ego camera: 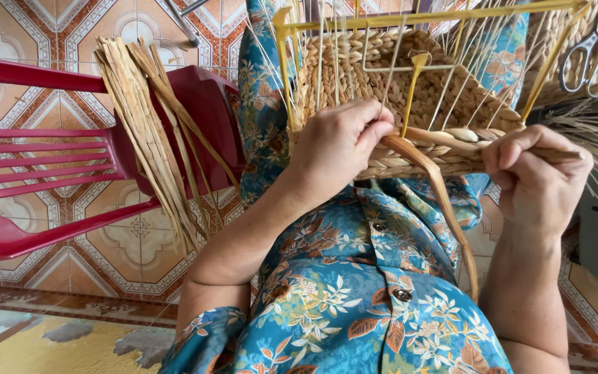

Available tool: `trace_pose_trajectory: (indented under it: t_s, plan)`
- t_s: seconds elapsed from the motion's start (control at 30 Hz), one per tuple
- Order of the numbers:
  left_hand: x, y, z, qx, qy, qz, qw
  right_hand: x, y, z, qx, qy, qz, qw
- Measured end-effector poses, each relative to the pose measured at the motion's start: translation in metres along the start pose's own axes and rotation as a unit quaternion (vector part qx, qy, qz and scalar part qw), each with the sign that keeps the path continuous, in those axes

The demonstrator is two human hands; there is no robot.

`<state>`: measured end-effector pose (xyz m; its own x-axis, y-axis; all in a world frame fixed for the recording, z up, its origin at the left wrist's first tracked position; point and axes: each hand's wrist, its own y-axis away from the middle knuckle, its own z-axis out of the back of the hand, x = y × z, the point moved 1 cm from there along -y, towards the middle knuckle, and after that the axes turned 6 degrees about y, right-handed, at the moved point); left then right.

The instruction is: The person weaves a basket by hand, interlacing dried palm fronds through a yellow metal frame. They repeatedly pull and tighten the fronds to build up the basket's sides.

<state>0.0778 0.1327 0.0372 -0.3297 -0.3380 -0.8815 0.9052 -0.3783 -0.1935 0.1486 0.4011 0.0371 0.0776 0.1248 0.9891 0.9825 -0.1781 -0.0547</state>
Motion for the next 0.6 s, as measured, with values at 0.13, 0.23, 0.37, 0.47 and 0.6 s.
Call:
trace_pose_trajectory:
  t_s: [0.13, 0.23, 0.37, 0.47, 0.6]
  plan:
    - [-0.007, 0.005, 0.016, -0.134, 0.094, -0.068, 0.984, -0.002, -0.007, 0.014, 0.011, -0.103, -0.022, 0.994]
    - [-0.020, 0.005, 0.024, -0.173, 0.006, -0.210, 0.962, -0.006, -0.009, 0.020, -0.017, -0.128, -0.043, 0.991]
    - [-0.022, -0.017, 0.009, -0.129, -0.125, -0.264, 0.947, -0.017, -0.005, 0.022, 0.017, -0.111, -0.032, 0.993]
    - [-0.010, -0.047, -0.011, -0.059, -0.223, -0.184, 0.955, -0.022, -0.003, 0.019, 0.014, -0.122, -0.028, 0.992]
    - [0.000, -0.060, -0.022, 0.035, -0.278, -0.031, 0.959, -0.017, 0.000, 0.012, -0.001, -0.122, -0.025, 0.992]
